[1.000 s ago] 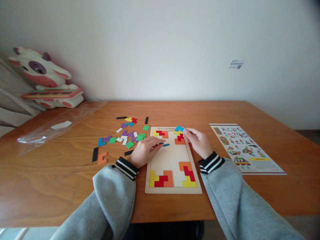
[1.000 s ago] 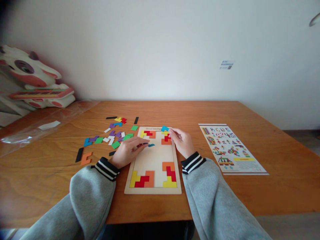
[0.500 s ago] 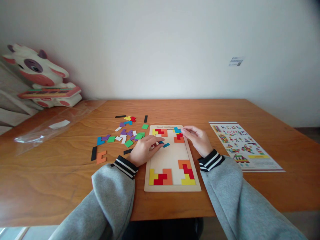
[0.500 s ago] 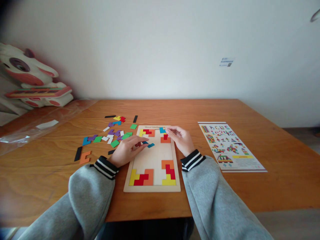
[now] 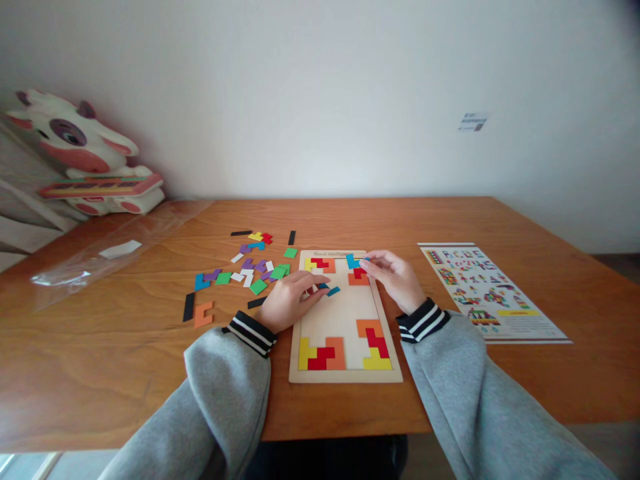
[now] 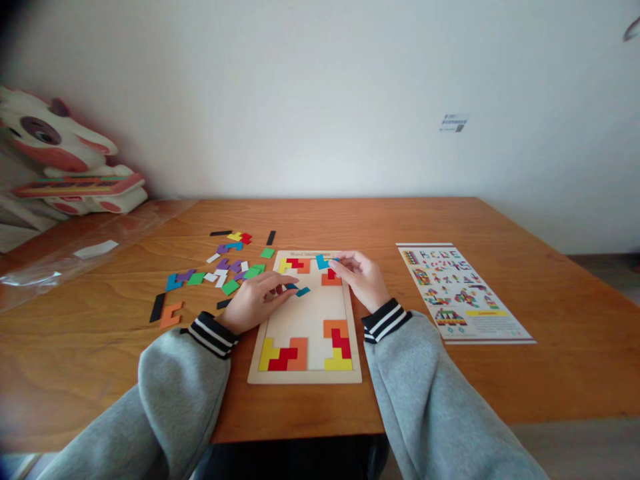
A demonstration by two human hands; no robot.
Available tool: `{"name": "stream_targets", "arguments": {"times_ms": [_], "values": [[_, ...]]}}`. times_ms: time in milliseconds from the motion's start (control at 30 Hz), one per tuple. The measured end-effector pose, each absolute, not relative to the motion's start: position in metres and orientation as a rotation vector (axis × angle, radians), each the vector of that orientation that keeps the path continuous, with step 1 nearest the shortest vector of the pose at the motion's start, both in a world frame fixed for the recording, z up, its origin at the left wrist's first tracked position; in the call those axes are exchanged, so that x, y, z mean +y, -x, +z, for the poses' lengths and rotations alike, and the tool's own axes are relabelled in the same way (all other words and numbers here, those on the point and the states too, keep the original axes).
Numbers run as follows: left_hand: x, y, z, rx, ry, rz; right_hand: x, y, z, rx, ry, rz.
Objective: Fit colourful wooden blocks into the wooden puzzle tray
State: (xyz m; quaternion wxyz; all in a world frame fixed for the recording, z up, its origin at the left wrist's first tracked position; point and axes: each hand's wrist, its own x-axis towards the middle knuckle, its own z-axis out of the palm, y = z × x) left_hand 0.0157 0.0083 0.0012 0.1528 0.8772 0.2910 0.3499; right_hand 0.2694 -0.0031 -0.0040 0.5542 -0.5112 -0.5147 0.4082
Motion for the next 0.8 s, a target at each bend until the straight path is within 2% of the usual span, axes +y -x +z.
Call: {"name": "stream_targets", "arguments": {"times_ms": [300, 533, 800], "values": [[0.016, -0.015, -0.004, 1.107, -2.298, 0.887, -0.007, -0.266, -0.003, -1.287, 1.225, 1.005], [0.02, -0.014, -0.004, 1.234, -2.201, 0.928, -0.005, -0.267, -0.006, -1.366, 1.208, 0.999], [0.019, -0.014, -0.002, 1.222, -2.209, 0.929, -0.011, -0.265, 0.0, -1.506, 1.236, 1.04]]}}
